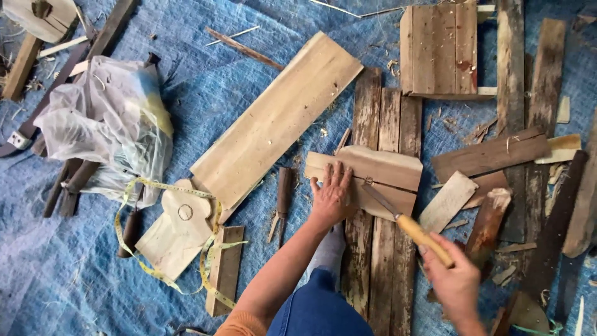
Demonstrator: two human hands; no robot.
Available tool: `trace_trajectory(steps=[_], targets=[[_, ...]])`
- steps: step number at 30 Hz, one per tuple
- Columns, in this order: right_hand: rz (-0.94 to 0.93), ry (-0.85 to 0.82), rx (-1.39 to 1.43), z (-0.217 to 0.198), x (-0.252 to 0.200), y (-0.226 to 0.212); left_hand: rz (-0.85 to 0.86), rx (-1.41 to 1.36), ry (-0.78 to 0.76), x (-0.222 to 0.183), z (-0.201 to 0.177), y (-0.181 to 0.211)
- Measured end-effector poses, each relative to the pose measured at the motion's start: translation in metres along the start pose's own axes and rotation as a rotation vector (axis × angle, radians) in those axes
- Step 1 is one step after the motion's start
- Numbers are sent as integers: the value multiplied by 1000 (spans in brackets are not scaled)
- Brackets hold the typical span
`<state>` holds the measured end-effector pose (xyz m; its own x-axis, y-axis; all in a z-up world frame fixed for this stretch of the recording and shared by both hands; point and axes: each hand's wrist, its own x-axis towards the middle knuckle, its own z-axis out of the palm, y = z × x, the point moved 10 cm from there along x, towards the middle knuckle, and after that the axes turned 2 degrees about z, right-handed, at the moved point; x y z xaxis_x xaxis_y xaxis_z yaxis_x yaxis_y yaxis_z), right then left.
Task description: Carving a wooden instrument part using a chisel and a wooden mallet on a workshop floor.
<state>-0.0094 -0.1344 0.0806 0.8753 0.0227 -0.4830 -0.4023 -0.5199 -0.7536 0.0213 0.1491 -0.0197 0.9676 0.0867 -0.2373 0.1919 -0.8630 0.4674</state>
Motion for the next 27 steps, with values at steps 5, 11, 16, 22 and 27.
trace_trajectory(steps=[5,11,16,22,27], targets=[[-165,162,-254,25,-35,19,-36,35,-8,-1,11,-7],[459,67,889,48,-24,97,-19,21,27,-1,15,-7],[350,-68,993,20,1,95,-94,-129,185,-24,-6,-14],[64,11,232,-44,0,-5,-486,-674,671,-52,-4,-82],[-86,-96,-207,-58,19,-27,-777,-1146,566,-32,31,-119]])
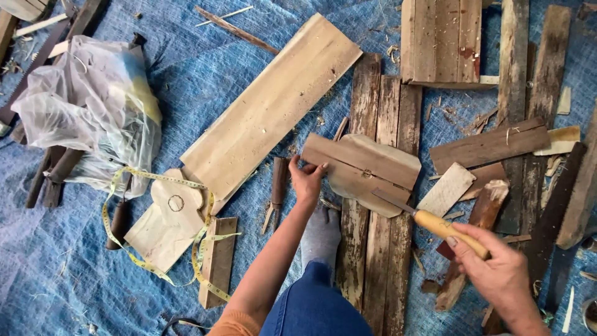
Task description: Carving a wooden instrument part using a chisel and a wooden mallet on a workshop floor.
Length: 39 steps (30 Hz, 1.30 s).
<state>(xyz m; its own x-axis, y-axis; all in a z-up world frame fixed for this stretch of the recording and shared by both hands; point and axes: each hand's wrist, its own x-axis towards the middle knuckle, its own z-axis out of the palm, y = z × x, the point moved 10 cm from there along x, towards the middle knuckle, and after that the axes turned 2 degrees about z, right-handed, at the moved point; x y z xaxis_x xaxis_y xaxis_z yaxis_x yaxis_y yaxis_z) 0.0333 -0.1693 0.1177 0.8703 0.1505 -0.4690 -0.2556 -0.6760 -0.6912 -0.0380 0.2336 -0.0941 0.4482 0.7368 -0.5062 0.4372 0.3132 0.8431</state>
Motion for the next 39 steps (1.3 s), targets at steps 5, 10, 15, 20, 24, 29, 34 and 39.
trace_trajectory(steps=[5,10,15,20,24,29,34,39], targets=[[-168,14,-224,-17,13,-26,66,-19,-211,0,22,19],[-167,-1,-309,-17,26,-51,15,22,-264,9,35,24],[-166,-51,-382,-11,48,-51,128,125,-259,18,49,22],[-162,-66,-438,-7,56,-64,96,134,-293,17,54,30],[-167,-69,-418,-6,60,-68,106,182,-298,16,55,38],[-168,-84,-436,-5,68,-66,133,178,-310,16,58,39],[-185,-69,-425,-4,66,-76,161,198,-309,19,60,37],[-142,-89,-443,-3,82,-75,182,191,-302,23,61,34]])
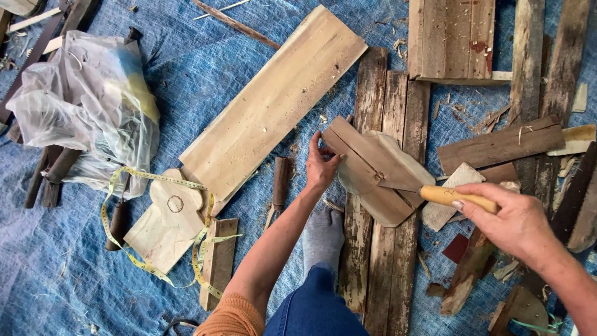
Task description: Carving a wooden instrument part using a chisel and a wooden mallet on a workshop floor.
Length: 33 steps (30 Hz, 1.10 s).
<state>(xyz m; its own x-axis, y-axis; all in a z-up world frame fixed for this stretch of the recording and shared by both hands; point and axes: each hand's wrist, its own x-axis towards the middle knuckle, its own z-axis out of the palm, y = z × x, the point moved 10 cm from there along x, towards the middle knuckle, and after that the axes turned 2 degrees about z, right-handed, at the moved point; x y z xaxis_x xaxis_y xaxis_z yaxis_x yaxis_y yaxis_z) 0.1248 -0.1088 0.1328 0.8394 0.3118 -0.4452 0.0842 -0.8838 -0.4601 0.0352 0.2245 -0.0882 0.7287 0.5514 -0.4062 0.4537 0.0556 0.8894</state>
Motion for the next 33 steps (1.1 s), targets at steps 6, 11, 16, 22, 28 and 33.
trace_trajectory(steps=[6,11,16,22,28,33], targets=[[395,-217,-145,-4,29,-22,-25,26,-17,-3,0,5],[381,-117,221,-9,55,-42,2,22,-18,-1,2,-4],[411,-76,265,-7,47,-39,-44,9,-57,-8,1,4],[339,-62,84,8,10,-46,-30,43,-76,-10,0,0],[-41,193,0,17,-23,-48,-94,-17,-33,-21,-3,-9],[130,-59,-132,29,-35,-55,-121,-62,-25,-28,-7,-13]])
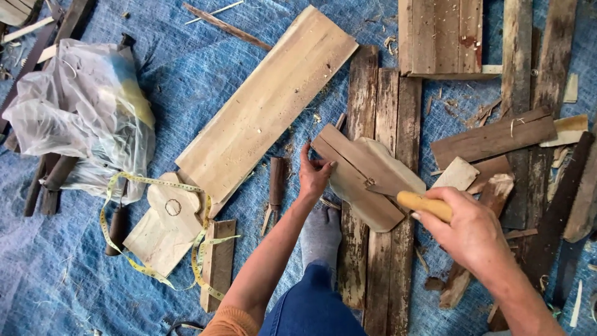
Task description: Carving a wooden instrument part using a chisel and a wooden mallet on a workshop floor.
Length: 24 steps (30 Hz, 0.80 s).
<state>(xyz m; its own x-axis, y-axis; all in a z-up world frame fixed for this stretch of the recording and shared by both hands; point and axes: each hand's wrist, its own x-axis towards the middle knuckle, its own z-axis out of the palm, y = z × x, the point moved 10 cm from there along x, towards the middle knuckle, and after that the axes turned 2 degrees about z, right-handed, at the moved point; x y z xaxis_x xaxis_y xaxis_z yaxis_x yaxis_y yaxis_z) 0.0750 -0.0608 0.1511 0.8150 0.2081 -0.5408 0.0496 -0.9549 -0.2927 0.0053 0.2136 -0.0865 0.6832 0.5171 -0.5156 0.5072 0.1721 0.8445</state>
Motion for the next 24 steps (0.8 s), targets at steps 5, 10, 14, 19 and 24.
trace_trajectory(steps=[5,10,14,19,24], targets=[[82,35,-15,-9,6,2,108,129,102,3,-5,-10],[154,40,51,-6,16,4,459,599,4,-37,36,75],[116,27,17,11,37,7,853,563,-564,-110,113,142],[35,1,-32,11,40,-17,744,246,-687,-108,166,116],[-41,-192,209,8,10,-17,749,161,-598,-90,174,67]])
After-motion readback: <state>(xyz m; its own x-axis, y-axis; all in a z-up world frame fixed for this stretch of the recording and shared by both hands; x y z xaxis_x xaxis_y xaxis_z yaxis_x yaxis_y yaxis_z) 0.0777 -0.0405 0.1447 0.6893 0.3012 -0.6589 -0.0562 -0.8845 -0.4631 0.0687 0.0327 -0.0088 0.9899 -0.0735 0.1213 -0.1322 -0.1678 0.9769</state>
